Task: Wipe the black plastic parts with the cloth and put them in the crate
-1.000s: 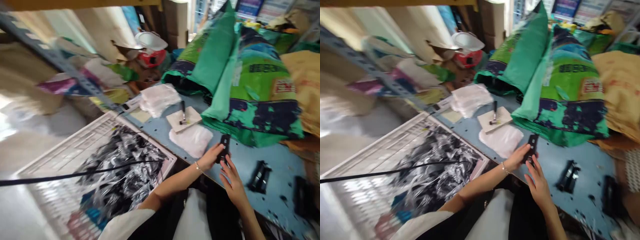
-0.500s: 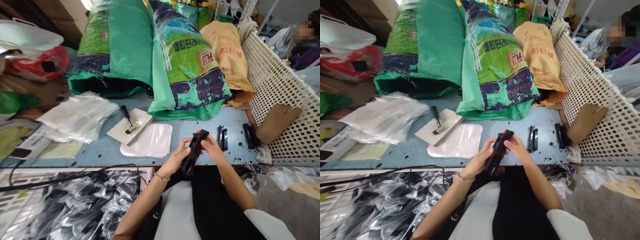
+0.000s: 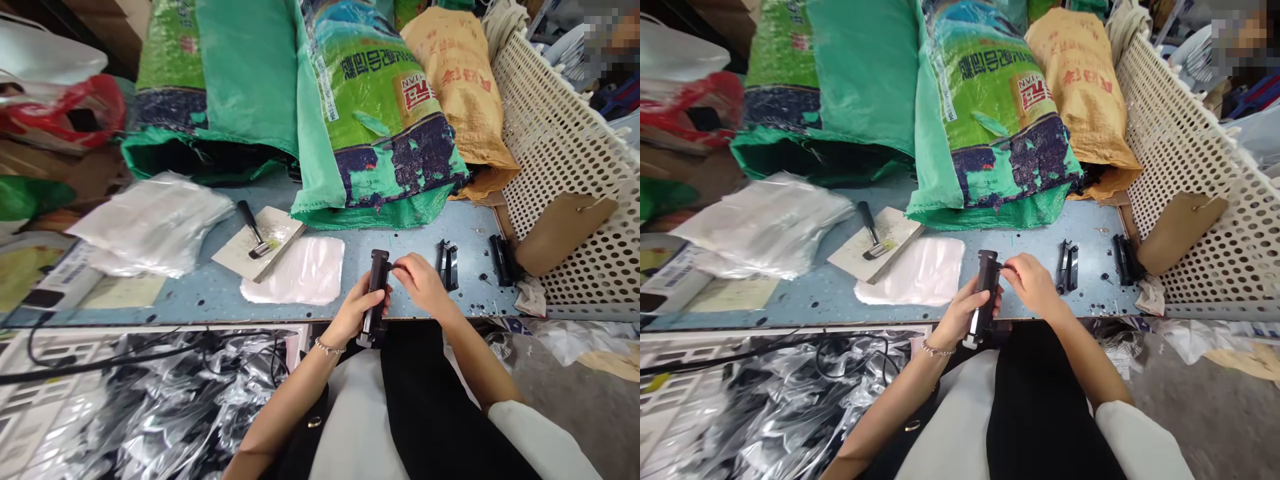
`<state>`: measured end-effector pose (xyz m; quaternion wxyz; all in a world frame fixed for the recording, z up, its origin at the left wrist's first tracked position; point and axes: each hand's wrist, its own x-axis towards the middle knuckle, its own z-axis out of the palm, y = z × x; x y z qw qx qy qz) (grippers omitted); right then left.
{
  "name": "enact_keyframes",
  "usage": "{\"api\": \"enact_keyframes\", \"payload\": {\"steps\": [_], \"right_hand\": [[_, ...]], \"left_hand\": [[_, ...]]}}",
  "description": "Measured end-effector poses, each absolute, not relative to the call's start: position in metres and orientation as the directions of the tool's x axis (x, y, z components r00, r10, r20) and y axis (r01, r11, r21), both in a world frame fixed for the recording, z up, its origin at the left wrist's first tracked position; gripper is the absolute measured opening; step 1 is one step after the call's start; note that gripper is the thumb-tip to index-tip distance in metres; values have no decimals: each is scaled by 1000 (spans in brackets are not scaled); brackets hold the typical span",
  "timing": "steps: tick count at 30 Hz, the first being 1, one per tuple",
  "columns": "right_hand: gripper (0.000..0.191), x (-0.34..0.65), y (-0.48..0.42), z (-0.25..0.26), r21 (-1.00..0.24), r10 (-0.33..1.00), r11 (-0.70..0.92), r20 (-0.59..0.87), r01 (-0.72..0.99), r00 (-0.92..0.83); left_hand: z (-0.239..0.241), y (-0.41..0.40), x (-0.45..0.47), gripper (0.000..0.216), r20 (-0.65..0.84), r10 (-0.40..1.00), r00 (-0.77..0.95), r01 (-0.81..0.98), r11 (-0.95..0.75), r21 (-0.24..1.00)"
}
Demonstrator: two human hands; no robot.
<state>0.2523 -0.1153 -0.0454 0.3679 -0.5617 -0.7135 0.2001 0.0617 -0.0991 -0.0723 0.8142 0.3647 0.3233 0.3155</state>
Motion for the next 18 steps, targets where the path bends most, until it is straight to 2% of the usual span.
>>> {"api": "enact_keyframes", "payload": {"steps": [3, 5, 7, 10, 12, 16, 18], "right_hand": [[34, 257, -109, -50, -482, 897, 413, 362, 773, -253], [38, 259, -103, -54, -432, 887, 433, 360, 791, -289], [40, 260, -97, -56, -490, 912, 394, 316, 777, -263], [41, 256, -97, -57, -654, 956, 294, 210, 697, -206], [37, 248, -105, -59, -665, 944, 325, 178, 673, -280], [34, 229, -126, -66, -418, 812, 575, 186, 703, -553], [35, 226, -127, -70, -331, 769, 632, 153, 701, -621]], "left_hand": [[-63, -102, 56, 59, -312, 717, 623, -258, 566, 783], [-59, -104, 57, 61, -324, 716, 618, -230, 559, 796], [-60, -102, 60, 61, -331, 763, 555, -226, 521, 823], [-64, -93, 63, 55, -348, 850, 395, -261, 467, 845], [-65, -87, 62, 50, -381, 871, 308, -293, 468, 834], [-68, -79, 58, 47, -398, 876, 271, -312, 472, 825], [-77, -75, 57, 53, -379, 884, 273, -331, 457, 826]]}}
